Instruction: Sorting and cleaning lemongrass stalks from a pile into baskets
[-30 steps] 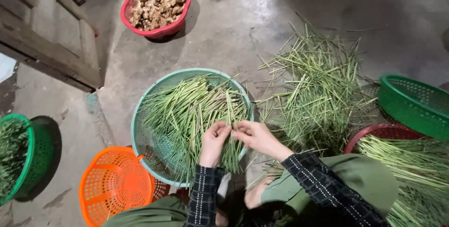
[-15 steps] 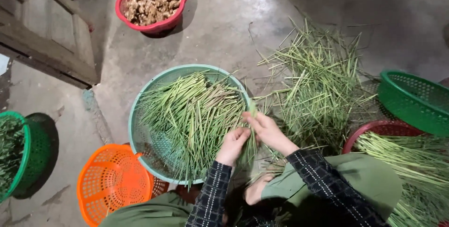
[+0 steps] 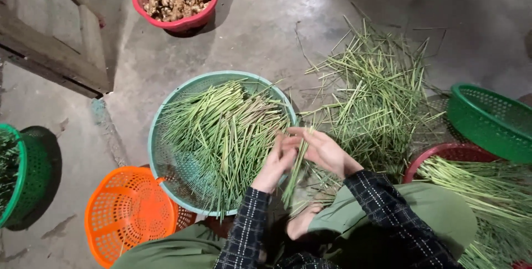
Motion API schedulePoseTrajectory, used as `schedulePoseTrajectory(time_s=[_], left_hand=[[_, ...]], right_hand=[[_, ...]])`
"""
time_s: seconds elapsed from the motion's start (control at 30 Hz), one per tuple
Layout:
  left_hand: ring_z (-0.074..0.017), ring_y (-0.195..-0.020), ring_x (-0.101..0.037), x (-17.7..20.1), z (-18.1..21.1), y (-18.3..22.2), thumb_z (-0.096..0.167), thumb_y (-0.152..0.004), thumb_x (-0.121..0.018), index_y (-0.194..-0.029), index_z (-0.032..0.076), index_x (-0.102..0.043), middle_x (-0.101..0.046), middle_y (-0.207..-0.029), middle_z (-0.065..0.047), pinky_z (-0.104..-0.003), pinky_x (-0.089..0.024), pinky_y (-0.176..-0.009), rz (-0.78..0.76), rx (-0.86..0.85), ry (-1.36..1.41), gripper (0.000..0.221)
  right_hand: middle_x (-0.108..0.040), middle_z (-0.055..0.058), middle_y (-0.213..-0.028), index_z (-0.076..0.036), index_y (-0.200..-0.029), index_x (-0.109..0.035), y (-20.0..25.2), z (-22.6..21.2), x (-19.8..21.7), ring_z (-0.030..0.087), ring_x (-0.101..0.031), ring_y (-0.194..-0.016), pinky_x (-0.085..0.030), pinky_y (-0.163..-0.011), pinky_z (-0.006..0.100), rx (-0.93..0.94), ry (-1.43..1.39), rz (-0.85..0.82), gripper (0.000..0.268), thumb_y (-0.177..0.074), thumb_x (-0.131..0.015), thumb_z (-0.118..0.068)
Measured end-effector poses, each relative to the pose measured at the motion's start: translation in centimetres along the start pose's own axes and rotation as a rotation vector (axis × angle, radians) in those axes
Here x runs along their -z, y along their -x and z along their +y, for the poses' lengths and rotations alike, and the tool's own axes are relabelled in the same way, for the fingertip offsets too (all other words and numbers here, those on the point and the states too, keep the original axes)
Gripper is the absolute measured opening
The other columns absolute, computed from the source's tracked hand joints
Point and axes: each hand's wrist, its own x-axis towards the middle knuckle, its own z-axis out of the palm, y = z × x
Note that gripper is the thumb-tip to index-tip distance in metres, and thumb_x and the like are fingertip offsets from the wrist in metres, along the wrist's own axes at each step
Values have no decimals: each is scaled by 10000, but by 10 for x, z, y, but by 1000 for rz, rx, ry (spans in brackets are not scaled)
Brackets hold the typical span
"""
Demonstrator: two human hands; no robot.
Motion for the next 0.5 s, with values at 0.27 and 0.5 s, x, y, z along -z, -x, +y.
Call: schedulePoseTrajectory(time_s=[0.27,0.5], left_hand=[[-293,-822,-778,11,-23,-3,66,-961,-660,-1191,-22,-661,-760,-1053,-244,-365,-666,-678,50,323,252,246],[-330,-810,-773,11,-36,-6,-8,-938,-676,-1077,-52,-629,-759,-969,-265,-451,-670,-694,157,273,355,153]], right_hand=[[-607,173,-1414,-93,-1467,-542,5,-14,2,306,-540,-1339,-452,-1097,503,5,275,226,512,-1063,-433,-388],[-727,116,-1191,-52,-1243,-714,8,-2,-3,218,-654,-1132,-531,-1007,468,-31,410,301,395,-1014,-600,-353]])
